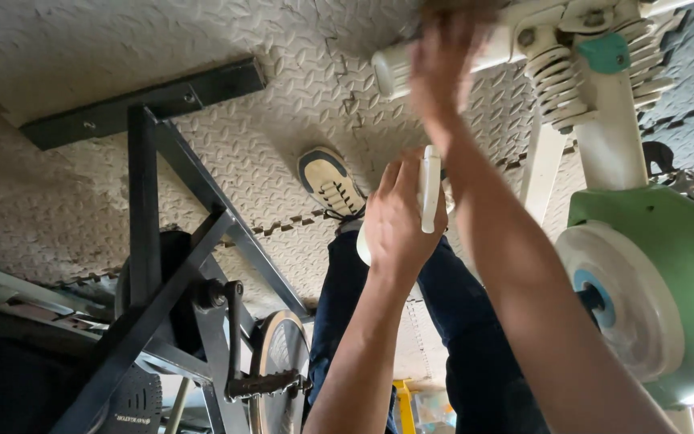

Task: The person cleans an exercise bike by spraying a cleaning solution from a white bottle and wiping various parts with a cloth. They clean the handlebars, the frame, the seat, and the pedals, moving around the equipment to reach different areas.

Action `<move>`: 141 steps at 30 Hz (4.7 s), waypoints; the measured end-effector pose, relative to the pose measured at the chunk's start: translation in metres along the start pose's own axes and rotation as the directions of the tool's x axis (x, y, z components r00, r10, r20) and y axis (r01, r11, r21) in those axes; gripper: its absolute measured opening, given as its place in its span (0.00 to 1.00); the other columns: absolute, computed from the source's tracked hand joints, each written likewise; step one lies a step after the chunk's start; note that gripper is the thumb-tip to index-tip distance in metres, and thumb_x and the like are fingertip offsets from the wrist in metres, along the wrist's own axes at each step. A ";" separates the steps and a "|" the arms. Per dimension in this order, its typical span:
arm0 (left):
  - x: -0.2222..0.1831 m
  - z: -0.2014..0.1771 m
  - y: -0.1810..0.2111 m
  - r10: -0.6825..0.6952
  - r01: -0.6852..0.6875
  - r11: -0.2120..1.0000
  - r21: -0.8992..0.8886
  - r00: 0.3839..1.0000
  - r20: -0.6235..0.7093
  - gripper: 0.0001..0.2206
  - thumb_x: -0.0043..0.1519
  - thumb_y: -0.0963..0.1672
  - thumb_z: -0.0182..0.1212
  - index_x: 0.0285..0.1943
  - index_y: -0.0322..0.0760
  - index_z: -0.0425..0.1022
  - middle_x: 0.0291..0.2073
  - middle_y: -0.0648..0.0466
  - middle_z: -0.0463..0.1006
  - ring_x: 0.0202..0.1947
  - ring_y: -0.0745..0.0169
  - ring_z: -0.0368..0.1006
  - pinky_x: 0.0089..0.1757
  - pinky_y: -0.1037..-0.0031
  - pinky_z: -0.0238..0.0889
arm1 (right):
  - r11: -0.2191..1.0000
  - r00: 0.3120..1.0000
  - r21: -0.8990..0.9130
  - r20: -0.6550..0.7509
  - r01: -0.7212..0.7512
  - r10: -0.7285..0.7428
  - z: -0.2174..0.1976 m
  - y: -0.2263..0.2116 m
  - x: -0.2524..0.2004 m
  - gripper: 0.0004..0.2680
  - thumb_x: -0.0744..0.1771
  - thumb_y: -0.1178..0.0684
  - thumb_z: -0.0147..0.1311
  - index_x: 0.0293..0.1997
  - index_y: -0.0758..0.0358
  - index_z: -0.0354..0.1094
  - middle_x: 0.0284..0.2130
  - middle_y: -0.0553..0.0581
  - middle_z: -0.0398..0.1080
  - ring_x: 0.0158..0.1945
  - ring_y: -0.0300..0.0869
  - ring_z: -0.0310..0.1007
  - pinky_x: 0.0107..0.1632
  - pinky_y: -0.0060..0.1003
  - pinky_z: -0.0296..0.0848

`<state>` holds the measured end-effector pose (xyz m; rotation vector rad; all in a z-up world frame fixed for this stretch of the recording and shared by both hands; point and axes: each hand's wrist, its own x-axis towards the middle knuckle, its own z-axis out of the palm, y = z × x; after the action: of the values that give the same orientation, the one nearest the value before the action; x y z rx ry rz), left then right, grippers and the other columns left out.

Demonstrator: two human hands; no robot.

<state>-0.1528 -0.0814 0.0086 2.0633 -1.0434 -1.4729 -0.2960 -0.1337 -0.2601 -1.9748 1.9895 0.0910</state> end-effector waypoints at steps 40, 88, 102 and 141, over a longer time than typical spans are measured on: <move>-0.004 0.017 0.016 0.099 -0.099 0.995 -0.014 0.995 -0.014 0.21 0.61 0.42 0.62 0.65 0.38 0.69 0.45 0.43 0.78 0.38 0.39 0.80 0.39 0.57 0.74 | 0.954 0.948 -0.071 0.161 0.290 -0.276 -0.006 0.045 -0.041 0.25 0.72 0.65 0.44 0.82 0.51 0.45 0.79 0.61 0.32 0.82 0.57 0.33 0.76 0.52 0.58; -0.019 0.064 0.034 0.206 -0.207 0.978 -0.003 0.972 0.116 0.26 0.55 0.41 0.67 0.65 0.37 0.66 0.56 0.44 0.75 0.50 0.42 0.77 0.48 0.59 0.73 | 0.922 0.985 -0.382 0.171 0.065 0.001 -0.177 0.149 -0.041 0.24 0.74 0.46 0.47 0.81 0.60 0.48 0.72 0.83 0.41 0.74 0.76 0.41 0.73 0.68 0.43; -0.026 0.075 0.033 0.183 -0.202 0.976 0.078 0.963 0.199 0.35 0.46 0.41 0.73 0.66 0.42 0.64 0.59 0.49 0.73 0.56 0.45 0.73 0.51 0.56 0.68 | 0.967 0.970 -0.090 -0.020 0.238 -0.241 -0.128 0.207 0.018 0.24 0.68 0.59 0.58 0.73 0.73 0.52 0.64 0.70 0.58 0.69 0.59 0.60 0.67 0.59 0.66; 0.006 0.060 0.041 0.155 -0.175 0.978 0.110 0.974 0.166 0.35 0.50 0.41 0.72 0.69 0.40 0.63 0.57 0.46 0.75 0.53 0.43 0.76 0.50 0.56 0.68 | 0.977 0.903 -0.117 0.415 0.178 -0.115 -0.053 0.151 0.084 0.04 0.65 0.60 0.61 0.41 0.66 0.74 0.37 0.62 0.73 0.38 0.50 0.72 0.45 0.51 0.71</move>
<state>-0.2218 -0.1063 0.0111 1.9113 -1.3654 -1.5392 -0.4526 -0.2237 -0.2624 -1.9900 1.6015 0.5845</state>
